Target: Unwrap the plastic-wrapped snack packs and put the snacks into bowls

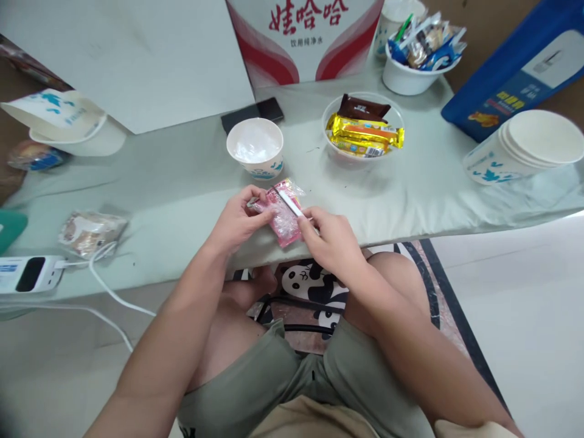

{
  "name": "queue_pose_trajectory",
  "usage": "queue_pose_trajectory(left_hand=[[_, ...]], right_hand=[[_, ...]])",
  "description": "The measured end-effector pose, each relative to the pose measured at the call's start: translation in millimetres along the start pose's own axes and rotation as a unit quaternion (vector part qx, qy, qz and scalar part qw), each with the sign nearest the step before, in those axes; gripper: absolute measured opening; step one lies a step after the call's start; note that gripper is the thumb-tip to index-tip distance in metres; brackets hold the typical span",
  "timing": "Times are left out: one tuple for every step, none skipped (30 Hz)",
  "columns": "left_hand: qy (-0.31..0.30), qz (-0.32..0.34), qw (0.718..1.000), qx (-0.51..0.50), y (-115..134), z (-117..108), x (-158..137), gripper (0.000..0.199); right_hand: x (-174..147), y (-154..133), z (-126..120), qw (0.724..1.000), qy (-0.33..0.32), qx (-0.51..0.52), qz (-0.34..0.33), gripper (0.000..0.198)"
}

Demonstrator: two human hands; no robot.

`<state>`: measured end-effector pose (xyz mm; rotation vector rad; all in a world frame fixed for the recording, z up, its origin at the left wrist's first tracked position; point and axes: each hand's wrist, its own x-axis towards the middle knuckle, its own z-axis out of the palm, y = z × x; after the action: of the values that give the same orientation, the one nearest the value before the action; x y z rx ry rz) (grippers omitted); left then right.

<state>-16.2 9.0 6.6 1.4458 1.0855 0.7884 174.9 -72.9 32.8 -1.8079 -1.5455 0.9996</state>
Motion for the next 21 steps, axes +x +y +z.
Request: queue_pose_trajectory(left_hand=[[0.002,-0.003,1.0,-0.001,0.2,-0.1,-0.8,0.027],[0.004,-0.01,1.0,0.001,0.4,-0.5,-1.5,0.028],[0.005,-0.019,1.0,0.007,0.5,-1.1,-2.2,0.028],[0.005,-0.027,1.0,0.014,0.6,-1.9,-2.6,0.028],[0.002,-0.035,0.999,0.023,0.5,-2.9,-2.8,0.026],[-0.001,-0.039,0.999,0.032,0.3,-4.0,-2.7,0.025],[-0.003,-0.04,0.998,0.043,0.0,-5.1,-2.5,0.024],[0.0,-0.037,0.998,0.06,-0.4,-6.3,-2.1,0.022],[0.005,-0.032,0.996,0.083,-1.0,-7.5,-1.5,0.021],[0.017,-0.023,0.993,0.11,-1.5,-8.5,-0.9,0.02],[0.034,-0.012,0.99,0.139,-2.1,-9.4,-0.2,0.02],[0.054,0.001,0.985,0.165,-2.7,-10.0,0.4,0.021],[0.07,0.014,0.98,0.184,-3.1,-10.3,0.9,0.023],[0.08,0.026,0.977,0.198,-3.3,-10.1,1.3,0.027],[0.08,0.032,0.974,0.208,-3.4,-9.5,1.5,0.032],[0.074,0.035,0.973,0.218,-3.2,-8.6,1.5,0.036],[0.067,0.035,0.971,0.228,-2.9,-7.3,1.2,0.036],[0.066,0.031,0.968,0.24,-2.4,-6.0,0.8,0.033],[0.072,0.024,0.965,0.249,-1.8,-4.8,0.3,0.027],[0.084,0.013,0.963,0.255,-1.2,-3.9,-0.3,0.02],[0.101,0.0,0.961,0.257,-0.6,-3.5,-0.8,0.013]], right_hand=[[1.4,-0.2,2.6,1.0,-0.009,-0.022,0.002,0.028],[0.4,0.8,3.6,0.999,-0.021,-0.041,0.008,0.029],[-3.1,2.9,2.9,0.998,-0.037,-0.053,0.019,0.032],[-8.7,5.5,0.8,0.996,-0.056,-0.057,0.034,0.036],[-16.1,8.4,-2.7,0.994,-0.074,-0.059,0.051,0.04],[-24.5,11.4,-7.3,0.991,-0.09,-0.066,0.066,0.043],[-33.2,14.4,-12.6,0.989,-0.1,-0.08,0.077,0.044],[-41.3,17.5,-18.5,0.986,-0.103,-0.097,0.083,0.044],[-48.0,20.9,-24.4,0.985,-0.099,-0.115,0.084,0.044],[-52.6,24.7,-30.1,0.985,-0.084,-0.129,0.082,0.044],[-54.5,28.9,-35.2,0.985,-0.057,-0.139,0.08,0.043],[-53.4,33.8,-39.5,0.986,-0.021,-0.149,0.077,0.042],[-49.3,39.2,-42.8,0.983,0.021,-0.165,0.074,0.041],[-42.5,45.3,-45.4,0.978,0.061,-0.189,0.068,0.039],[-33.4,51.8,-47.2,0.969,0.095,-0.22,0.061,0.038],[-23.0,58.7,-48.5,0.959,0.117,-0.254,0.053,0.037],[-12.1,65.6,-49.6,0.949,0.128,-0.285,0.048,0.037],[-1.7,72.0,-50.6,0.94,0.137,-0.31,0.045,0.037],[7.5,77.5,-51.5,0.931,0.153,-0.33,0.044,0.037],[14.9,81.4,-52.0,0.921,0.177,-0.343,0.044,0.037],[20.4,83.2,-52.0,0.912,0.211,-0.349,0.042,0.037]])
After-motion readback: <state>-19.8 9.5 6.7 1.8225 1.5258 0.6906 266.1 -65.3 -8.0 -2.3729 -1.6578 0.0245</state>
